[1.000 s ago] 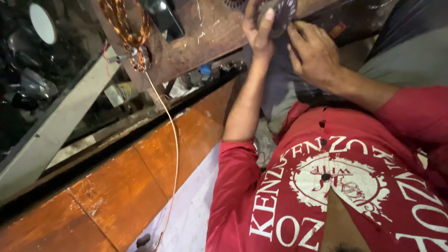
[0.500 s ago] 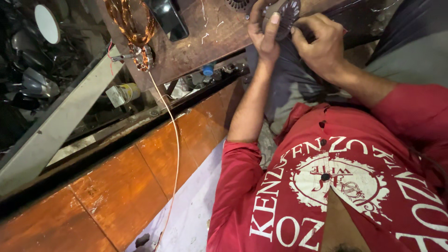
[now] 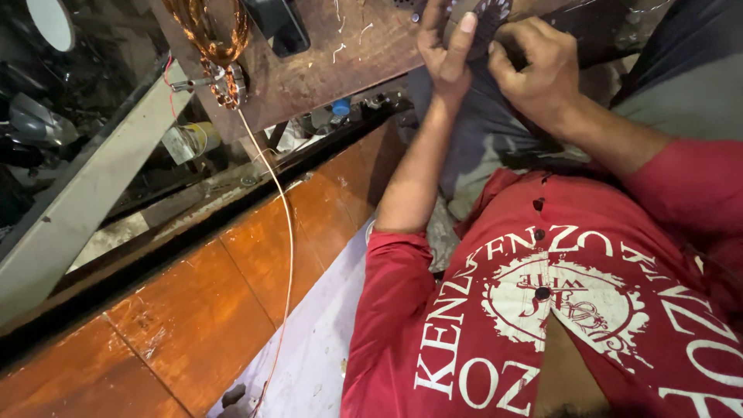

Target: The person inserts white insulating pieces into the slots of a circular stator core. They handle the stator and pieces by hand, repeatedly placing and adjusting the inserts while seated at a cluttered workbench.

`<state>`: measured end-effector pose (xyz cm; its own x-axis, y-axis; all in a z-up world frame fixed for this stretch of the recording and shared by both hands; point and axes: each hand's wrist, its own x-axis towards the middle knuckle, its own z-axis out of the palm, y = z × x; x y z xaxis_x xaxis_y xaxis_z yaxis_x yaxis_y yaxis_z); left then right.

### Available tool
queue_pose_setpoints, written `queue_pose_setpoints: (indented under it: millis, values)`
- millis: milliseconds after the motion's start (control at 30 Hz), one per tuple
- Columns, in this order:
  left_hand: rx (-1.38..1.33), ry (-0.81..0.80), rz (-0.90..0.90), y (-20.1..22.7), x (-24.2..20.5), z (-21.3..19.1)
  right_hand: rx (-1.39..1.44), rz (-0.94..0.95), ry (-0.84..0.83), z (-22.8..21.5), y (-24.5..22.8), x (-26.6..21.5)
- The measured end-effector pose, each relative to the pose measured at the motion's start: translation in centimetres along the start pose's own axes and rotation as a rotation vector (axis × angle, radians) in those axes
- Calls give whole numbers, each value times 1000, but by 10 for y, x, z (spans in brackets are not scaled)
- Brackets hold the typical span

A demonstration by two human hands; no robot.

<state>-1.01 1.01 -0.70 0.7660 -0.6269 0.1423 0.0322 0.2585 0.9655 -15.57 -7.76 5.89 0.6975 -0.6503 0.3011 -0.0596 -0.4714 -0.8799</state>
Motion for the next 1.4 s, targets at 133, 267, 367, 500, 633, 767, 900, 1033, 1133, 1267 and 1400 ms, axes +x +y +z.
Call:
queue_pose_setpoints:
  millis: [133,267,367,500,633,767,900,1033,1133,1267,1400]
  values:
    - [-12,13,-12,0,-3,0,-22,-47,28,2,2,-1]
    - [-30,11,-34,-1,-6,1,46,109,62,10,2,-3]
    - [-58,29,-17,-1,-7,3,59,116,101,16,3,-6]
    - [-51,42,-6,1,-6,6,35,13,131,17,0,-10]
    - [-35,43,-9,2,-8,6,-16,-56,40,11,-12,-20]
    - [-46,63,-46,-1,-7,5,-133,-92,-28,9,-18,-25]
    - [21,73,10,2,-2,7,27,-6,10,7,-18,-23]
    - [-9,65,41,4,1,11,138,107,96,3,-9,-18]
    - [-44,81,-1,-1,2,10,111,61,150,5,-3,-14]
    - [-45,56,-1,-4,0,4,134,78,125,11,1,-11]
    - [-10,57,39,-2,3,6,141,120,111,12,4,-7]
